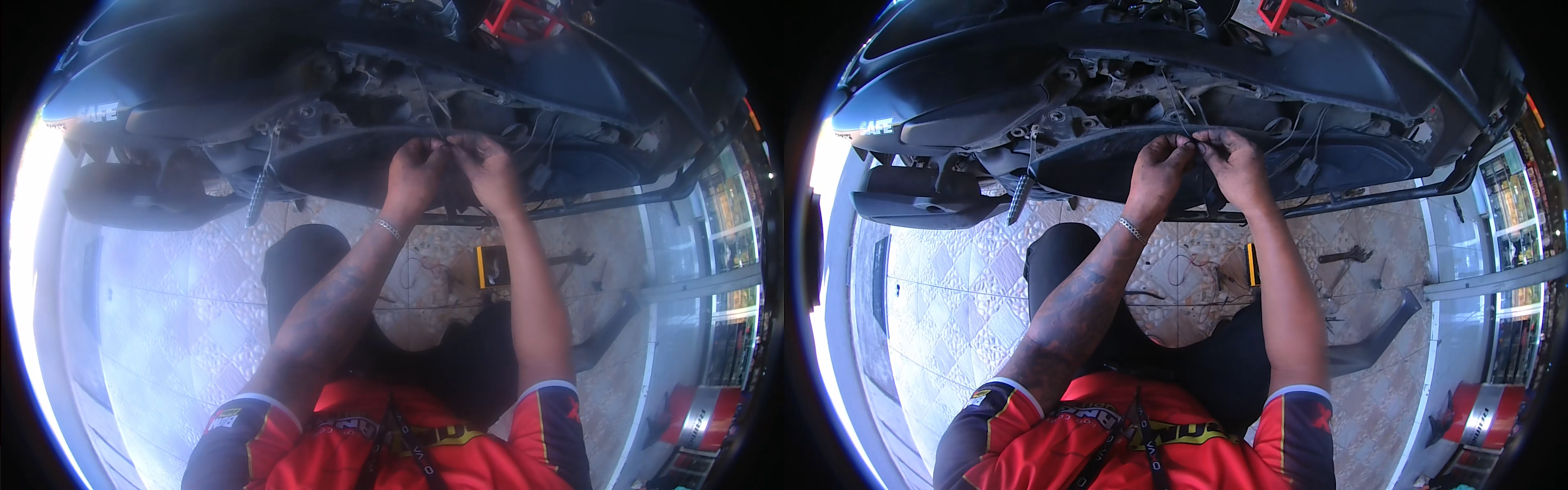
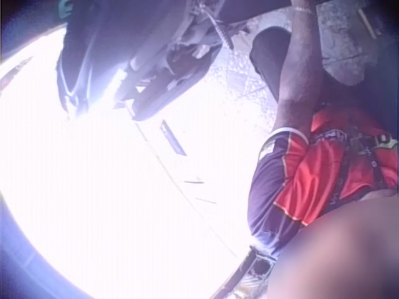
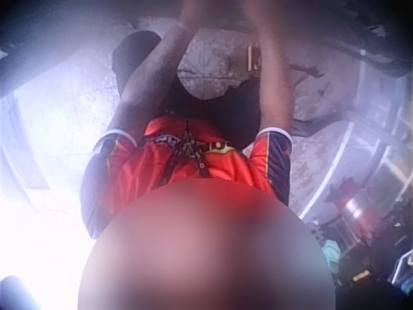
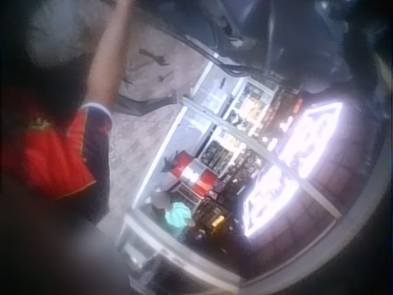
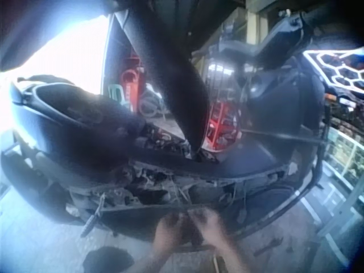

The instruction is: The person sits on the floor and works on the motorcycle's wiring under the seat area. They strip wire ends, twist them together, and wrap the connections with electrical tape. The person then tucks the wires into the motorcycle's frame.

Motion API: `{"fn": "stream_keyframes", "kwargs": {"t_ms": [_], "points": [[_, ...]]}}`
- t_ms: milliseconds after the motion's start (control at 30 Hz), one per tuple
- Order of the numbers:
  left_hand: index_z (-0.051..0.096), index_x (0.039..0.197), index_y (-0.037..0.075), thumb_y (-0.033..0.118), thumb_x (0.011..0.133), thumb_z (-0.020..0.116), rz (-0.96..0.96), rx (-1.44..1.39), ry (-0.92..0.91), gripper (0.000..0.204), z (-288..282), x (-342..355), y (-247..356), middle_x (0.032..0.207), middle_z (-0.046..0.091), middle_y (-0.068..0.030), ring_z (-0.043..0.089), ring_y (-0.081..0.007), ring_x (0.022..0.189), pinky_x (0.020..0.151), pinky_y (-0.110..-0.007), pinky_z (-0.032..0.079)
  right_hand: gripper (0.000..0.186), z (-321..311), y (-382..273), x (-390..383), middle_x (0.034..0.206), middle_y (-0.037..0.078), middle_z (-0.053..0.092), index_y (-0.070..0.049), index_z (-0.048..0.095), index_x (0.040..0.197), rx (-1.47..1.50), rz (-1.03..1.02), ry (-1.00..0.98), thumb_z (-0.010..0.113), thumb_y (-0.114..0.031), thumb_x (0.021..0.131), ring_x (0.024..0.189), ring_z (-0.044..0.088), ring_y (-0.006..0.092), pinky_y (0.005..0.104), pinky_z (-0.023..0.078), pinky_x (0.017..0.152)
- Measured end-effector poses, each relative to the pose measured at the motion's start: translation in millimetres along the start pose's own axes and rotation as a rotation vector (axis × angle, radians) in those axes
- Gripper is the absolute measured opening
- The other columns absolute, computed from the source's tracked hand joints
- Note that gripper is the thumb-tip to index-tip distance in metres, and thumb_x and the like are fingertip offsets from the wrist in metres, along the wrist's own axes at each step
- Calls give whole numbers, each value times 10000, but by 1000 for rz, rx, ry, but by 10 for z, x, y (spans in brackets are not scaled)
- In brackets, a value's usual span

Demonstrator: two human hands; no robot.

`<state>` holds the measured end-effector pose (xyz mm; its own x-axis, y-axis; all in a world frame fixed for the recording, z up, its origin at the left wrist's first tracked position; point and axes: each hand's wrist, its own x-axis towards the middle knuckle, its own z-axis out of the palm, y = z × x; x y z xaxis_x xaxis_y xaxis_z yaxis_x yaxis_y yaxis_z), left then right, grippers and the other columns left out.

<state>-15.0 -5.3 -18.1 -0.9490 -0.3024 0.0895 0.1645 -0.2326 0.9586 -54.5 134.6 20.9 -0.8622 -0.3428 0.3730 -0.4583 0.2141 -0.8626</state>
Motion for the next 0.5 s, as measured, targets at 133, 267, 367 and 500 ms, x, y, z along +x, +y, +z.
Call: {"fn": "stream_keyframes", "kwargs": {"t_ms": [133,267,367,500], "points": [[679,1027,-43,227,956,652,-15,17,15,281,-21,-15,6,866,730,-102,679,-159,786,725,-325,537,226,14,14,-52,1063,110,754,-12,699,1115,-3,21,-33,713,-10,889,975,720,154,294,557,860],[687,1025,-36,237,933,678,-11,132,56,288,-43,-19,19,843,726,-103,676,-147,771,719,-316,539,254,116,3,-82,1031,103,762,-25,701,1103,-71,81,4,726,-2,851,956,731,169,300,563,837],[694,1021,-27,235,912,696,-8,149,58,283,-53,-27,43,856,730,-108,675,-134,769,721,-300,539,242,223,-49,-100,1000,102,764,-31,705,1077,-178,36,59,730,-6,838,925,735,174,303,566,811],[698,1030,-25,222,902,701,-57,72,48,279,-34,-55,68,883,738,-113,682,-138,772,719,-289,539,199,276,-123,-106,973,90,762,-19,712,1050,-247,137,130,727,-10,852,883,715,146,298,556,797]]}}
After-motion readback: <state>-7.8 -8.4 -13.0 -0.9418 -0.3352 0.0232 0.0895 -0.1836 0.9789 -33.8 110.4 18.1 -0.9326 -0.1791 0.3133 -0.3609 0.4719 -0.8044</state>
